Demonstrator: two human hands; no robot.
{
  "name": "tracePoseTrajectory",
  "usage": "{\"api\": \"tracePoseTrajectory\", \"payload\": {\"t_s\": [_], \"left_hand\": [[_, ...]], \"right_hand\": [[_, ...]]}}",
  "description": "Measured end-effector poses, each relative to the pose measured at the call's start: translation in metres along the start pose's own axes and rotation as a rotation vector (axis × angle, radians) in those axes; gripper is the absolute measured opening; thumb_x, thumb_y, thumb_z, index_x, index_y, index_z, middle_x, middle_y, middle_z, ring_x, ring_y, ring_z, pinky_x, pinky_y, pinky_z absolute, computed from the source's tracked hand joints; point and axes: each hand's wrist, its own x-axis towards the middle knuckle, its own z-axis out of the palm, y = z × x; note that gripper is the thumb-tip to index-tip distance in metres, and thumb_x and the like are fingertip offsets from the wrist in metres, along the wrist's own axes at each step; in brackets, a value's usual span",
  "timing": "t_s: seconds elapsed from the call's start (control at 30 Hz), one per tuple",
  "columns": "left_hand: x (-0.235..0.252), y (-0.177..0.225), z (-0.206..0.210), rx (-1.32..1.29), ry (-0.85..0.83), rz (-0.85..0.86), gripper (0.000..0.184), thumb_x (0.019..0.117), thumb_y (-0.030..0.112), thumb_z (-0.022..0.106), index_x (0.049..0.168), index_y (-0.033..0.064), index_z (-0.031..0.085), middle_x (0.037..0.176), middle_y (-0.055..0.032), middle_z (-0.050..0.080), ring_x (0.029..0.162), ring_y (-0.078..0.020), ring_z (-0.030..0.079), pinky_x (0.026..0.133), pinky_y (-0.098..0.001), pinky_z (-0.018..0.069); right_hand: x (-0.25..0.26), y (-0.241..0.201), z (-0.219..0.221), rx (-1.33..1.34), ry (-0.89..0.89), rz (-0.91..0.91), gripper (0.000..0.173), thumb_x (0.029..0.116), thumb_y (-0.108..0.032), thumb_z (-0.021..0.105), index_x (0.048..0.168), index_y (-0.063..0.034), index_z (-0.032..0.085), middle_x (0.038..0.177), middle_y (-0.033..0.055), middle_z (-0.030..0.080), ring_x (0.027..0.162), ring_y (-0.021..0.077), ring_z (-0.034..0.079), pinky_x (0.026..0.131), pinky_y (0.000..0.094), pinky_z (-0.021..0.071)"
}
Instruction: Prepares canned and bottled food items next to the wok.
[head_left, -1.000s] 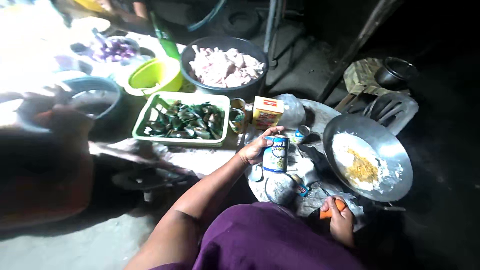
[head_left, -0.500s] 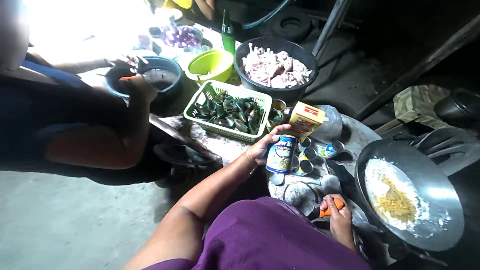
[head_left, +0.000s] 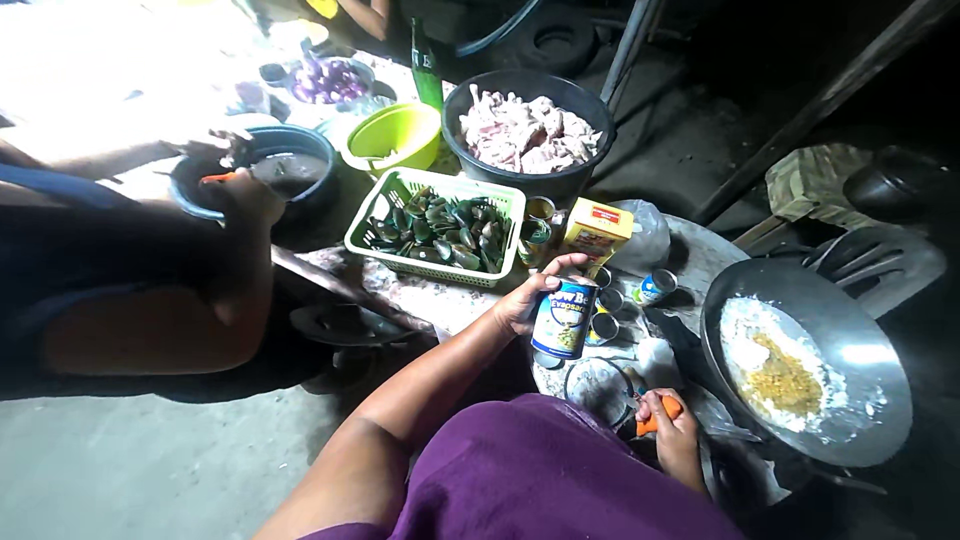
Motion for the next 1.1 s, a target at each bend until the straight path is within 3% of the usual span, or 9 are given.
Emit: {"api": "tracePoseTrajectory", "payload": {"t_s": [0.07,0.3,0.47,0.73,0.87,1.0,1.1], "left_hand": [[0.002,-0.001,0.004,0.026,0.017,-0.031,0.082,0.0825,0.056,0.073,0.151,0.0227,0.042,0.115,-0.01,0.069,0.091,-0.018,0.07,0.076,-0.0343,0.0606],[0.012,-0.018,0.005,-0.103,-0.063,-0.092,0.066,0.0882,0.039,0.06,0.149,0.0186,0.044,0.113,-0.0115,0.067,0.091,-0.0204,0.069,0.077,-0.0373,0.0599],[0.017,-0.028,0.008,-0.149,-0.095,-0.113,0.065,0.0879,0.035,0.06,0.148,0.018,0.044,0.112,-0.0132,0.067,0.091,-0.0226,0.069,0.079,-0.0397,0.0596],[0.016,-0.033,0.011,-0.116,-0.088,-0.138,0.067,0.089,0.036,0.061,0.151,0.019,0.042,0.112,-0.012,0.068,0.091,-0.0216,0.07,0.079,-0.0392,0.0604],[0.011,-0.038,0.009,-0.03,-0.059,-0.173,0.074,0.0874,0.044,0.069,0.152,0.0246,0.04,0.118,-0.0113,0.067,0.094,-0.0212,0.07,0.08,-0.0385,0.0609],[-0.004,-0.047,0.003,-0.033,-0.01,-0.183,0.077,0.0853,0.048,0.076,0.151,0.0266,0.043,0.118,-0.0119,0.068,0.097,-0.0224,0.071,0.084,-0.0392,0.0616],[-0.02,-0.054,-0.007,-0.091,0.045,-0.183,0.074,0.0852,0.045,0.077,0.15,0.0274,0.046,0.119,-0.0139,0.067,0.099,-0.0254,0.071,0.086,-0.0429,0.0613]], "right_hand": [[-0.003,0.002,-0.002,-0.004,0.005,-0.008,0.011,0.1009,-0.014,0.054,0.098,-0.007,0.062,0.071,-0.0068,0.065,0.061,0.0046,0.065,0.062,0.0226,0.059],[-0.012,0.011,-0.008,-0.007,0.012,-0.014,0.009,0.1,-0.012,0.055,0.099,-0.0064,0.062,0.069,-0.0078,0.065,0.059,0.0028,0.063,0.06,0.0203,0.0575],[-0.016,0.015,-0.013,-0.024,0.025,-0.012,0.009,0.1003,-0.012,0.056,0.1,-0.0056,0.062,0.069,-0.0074,0.065,0.059,0.0029,0.064,0.06,0.0201,0.0575],[-0.016,0.018,-0.018,-0.015,0.01,0.003,0.008,0.0995,-0.012,0.056,0.099,-0.0058,0.062,0.069,-0.0074,0.065,0.059,0.0019,0.063,0.061,0.0191,0.0567],[-0.014,0.018,-0.021,-0.006,0.007,0.021,0.008,0.0994,-0.012,0.057,0.099,-0.0054,0.063,0.068,-0.0078,0.064,0.059,0.0013,0.062,0.06,0.019,0.0558],[-0.002,0.02,-0.024,-0.084,0.007,0.133,0.016,0.1008,-0.02,0.059,0.103,-0.0036,0.061,0.07,-0.005,0.062,0.058,0.0027,0.06,0.057,0.0203,0.0551],[0.015,0.029,-0.025,-0.081,0.036,0.342,0.021,0.1041,-0.022,0.058,0.108,-0.001,0.058,0.069,-0.001,0.058,0.055,0.0062,0.058,0.054,0.023,0.0536]]}}
